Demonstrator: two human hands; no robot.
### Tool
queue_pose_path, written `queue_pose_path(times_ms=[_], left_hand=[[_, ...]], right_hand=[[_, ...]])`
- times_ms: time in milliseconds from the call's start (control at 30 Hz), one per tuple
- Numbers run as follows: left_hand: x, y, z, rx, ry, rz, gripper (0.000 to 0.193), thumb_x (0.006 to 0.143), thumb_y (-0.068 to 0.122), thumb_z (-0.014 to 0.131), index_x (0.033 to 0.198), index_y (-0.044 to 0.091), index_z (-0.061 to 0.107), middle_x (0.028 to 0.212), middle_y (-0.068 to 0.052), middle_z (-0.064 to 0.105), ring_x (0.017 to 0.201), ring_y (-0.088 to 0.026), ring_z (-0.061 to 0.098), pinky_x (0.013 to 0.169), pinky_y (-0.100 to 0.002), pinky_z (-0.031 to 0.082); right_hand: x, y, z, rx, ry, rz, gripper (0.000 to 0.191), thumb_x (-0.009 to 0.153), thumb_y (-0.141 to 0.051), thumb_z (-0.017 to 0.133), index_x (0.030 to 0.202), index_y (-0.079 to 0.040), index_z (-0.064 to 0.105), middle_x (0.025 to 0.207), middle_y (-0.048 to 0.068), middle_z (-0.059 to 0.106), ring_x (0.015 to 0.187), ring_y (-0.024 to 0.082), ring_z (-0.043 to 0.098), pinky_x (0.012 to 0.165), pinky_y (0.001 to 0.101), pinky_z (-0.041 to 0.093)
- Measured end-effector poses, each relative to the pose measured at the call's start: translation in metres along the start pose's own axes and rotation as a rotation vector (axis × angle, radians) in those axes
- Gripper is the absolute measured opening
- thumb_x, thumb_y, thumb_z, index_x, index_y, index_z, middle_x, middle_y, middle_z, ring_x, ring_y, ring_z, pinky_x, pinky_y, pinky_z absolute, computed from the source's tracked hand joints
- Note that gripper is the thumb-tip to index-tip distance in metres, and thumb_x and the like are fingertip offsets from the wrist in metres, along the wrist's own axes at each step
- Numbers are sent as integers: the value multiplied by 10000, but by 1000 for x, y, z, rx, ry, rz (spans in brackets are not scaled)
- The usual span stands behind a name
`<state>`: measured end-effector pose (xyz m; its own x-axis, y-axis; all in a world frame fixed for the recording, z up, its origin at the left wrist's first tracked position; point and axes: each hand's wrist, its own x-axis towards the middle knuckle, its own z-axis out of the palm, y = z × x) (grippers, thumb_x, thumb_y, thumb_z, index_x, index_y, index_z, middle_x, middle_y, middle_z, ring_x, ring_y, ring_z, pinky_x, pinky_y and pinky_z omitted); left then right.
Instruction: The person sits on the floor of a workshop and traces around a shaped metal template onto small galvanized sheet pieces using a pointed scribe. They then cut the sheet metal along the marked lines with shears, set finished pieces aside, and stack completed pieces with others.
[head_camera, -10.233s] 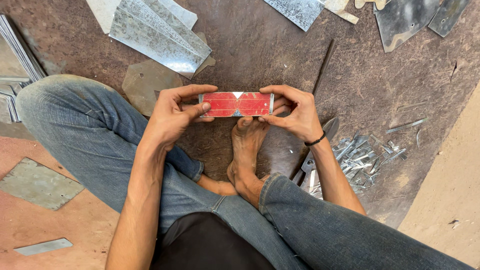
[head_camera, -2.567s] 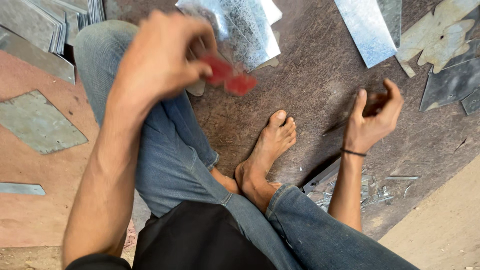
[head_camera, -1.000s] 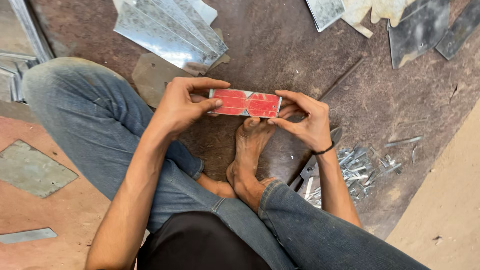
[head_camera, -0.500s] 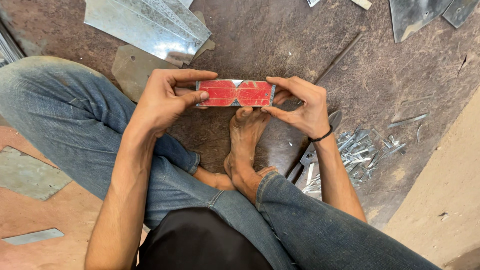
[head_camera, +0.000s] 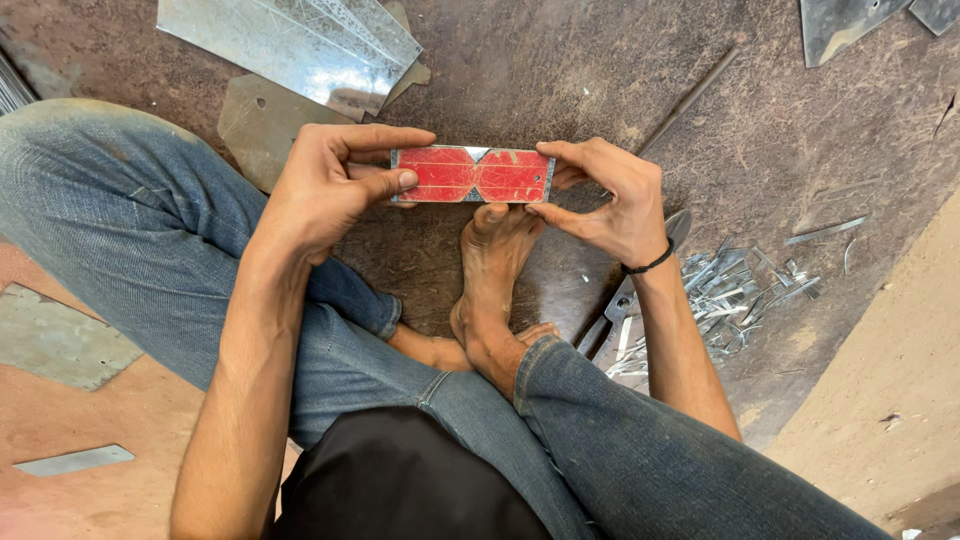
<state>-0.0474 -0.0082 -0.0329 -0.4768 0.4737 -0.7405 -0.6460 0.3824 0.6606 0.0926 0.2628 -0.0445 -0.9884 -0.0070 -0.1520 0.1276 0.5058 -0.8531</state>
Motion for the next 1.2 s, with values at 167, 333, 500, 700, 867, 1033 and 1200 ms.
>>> queue_pose_path(times_ms=[167,333,500,700,867,1033,1200], left_hand=[[0,1,1,-5,1,26,366,886,-29,739,1243,47,746,944,-31,762,785,-21,673,694,-188,560],[2,-1,-3,115,63,57,366,881,-43,753,1229,70,775,873,-25,719,695,-14,570,578,-188,442],[3,-3,-12,321,164,52,378,811,-76,743,1137,105,807,832,-1,767,644,3,559,553,-196,439],[6,-8,-10,476,180,71,359,817,-36,739,1128,130,806,766,-49,770,601,-35,558,544,-243,456],[6,-13,-12,508,241,215,304,808,49,795,1110,80,784,757,-80,737,641,-107,673,586,-275,529],[9,-24,3,715,487,342,367,771,272,937,935,20,728,757,-143,723,678,-269,721,632,-390,551],[14,-29,6,729,523,282,361,765,276,916,895,26,690,716,-163,684,698,-355,698,646,-459,529]], right_hand=[[1,2,1,-25,4,0,533,800,-132,933,1270,-37,701,991,76,716,904,154,731,844,285,620],[-4,10,2,-19,61,68,649,780,-312,932,1288,-6,669,1042,90,702,913,174,711,811,284,604],[-29,30,-8,-387,390,569,570,830,-440,977,1064,-9,686,889,82,715,772,173,694,703,313,588],[-43,57,-19,213,360,822,215,902,-184,809,969,-15,694,857,72,747,725,121,723,661,263,612],[-12,46,8,1175,270,631,125,917,51,683,917,-57,620,911,104,704,770,138,708,678,252,595],[22,19,80,915,176,329,266,873,76,779,760,-41,570,1049,108,708,925,152,699,860,291,590],[36,8,92,408,183,137,236,831,35,830,705,0,633,959,120,739,845,137,676,760,262,545]])
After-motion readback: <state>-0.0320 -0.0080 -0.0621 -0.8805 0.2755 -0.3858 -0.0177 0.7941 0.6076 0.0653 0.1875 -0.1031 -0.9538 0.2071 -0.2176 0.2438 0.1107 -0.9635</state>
